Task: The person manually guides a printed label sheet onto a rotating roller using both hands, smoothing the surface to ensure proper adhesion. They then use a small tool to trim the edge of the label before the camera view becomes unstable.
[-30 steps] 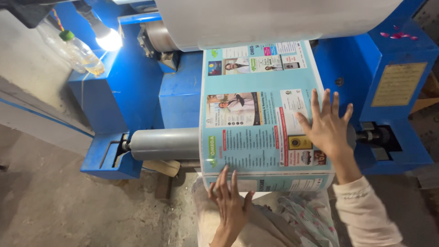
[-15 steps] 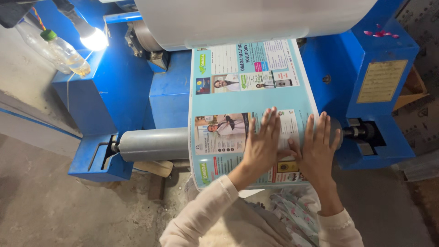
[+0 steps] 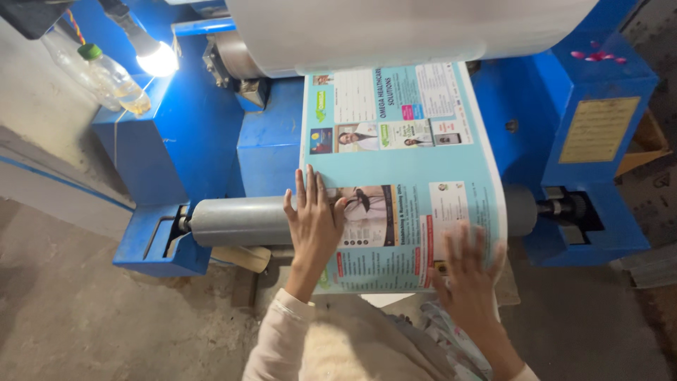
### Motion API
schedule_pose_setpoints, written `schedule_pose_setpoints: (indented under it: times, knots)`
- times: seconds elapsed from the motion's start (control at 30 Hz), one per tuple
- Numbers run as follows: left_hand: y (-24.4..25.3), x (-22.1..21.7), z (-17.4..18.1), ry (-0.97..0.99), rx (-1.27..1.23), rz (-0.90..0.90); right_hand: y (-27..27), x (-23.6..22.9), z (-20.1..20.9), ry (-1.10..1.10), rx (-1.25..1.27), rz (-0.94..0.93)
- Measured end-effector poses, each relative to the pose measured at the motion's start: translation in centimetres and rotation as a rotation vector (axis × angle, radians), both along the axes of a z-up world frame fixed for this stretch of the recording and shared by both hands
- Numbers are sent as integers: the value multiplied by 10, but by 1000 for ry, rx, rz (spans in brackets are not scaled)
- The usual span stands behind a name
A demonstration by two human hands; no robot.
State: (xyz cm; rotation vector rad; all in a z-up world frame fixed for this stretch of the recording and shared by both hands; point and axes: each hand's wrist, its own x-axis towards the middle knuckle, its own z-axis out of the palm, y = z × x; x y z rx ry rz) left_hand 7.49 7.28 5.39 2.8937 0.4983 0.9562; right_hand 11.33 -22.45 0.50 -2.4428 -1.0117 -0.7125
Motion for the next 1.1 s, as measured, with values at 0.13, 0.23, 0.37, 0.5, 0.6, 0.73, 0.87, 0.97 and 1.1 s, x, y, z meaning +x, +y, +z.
schedule_pose_setpoints:
  times: [0.13, 0.23, 0.37, 0.5, 0.6, 0.73, 0.87, 0.97, 1.1]
  knots:
    - [-14, -15, -16, -76, -46, 20, 65, 4, 25, 49, -73, 181]
    - [-20, -21, -15, -91, -28, 32, 101, 35, 56, -4, -120, 188]
    - [-23, -30, -15, -97, -44, 39, 113, 62, 79, -38, -144, 66]
    - [-31, -38, -21, -121, -14, 32, 100, 53, 71, -82, -29, 46]
    - [-32, -43, -23, -129, -8, 41, 98, 43, 66, -107, -14, 19]
    - [-38, -56, -39, -104, -5, 50, 92, 27, 57, -119, 17, 13]
    - [-41, -66, -63, -121, -24, 46, 86, 16, 46, -117, 30, 0]
    - [-41, -70, -83, -142, -24, 43, 82, 10, 33, -149, 18, -7]
    - [-43, -75, -95, -210, 20, 52, 79, 4, 18, -138, 23, -26]
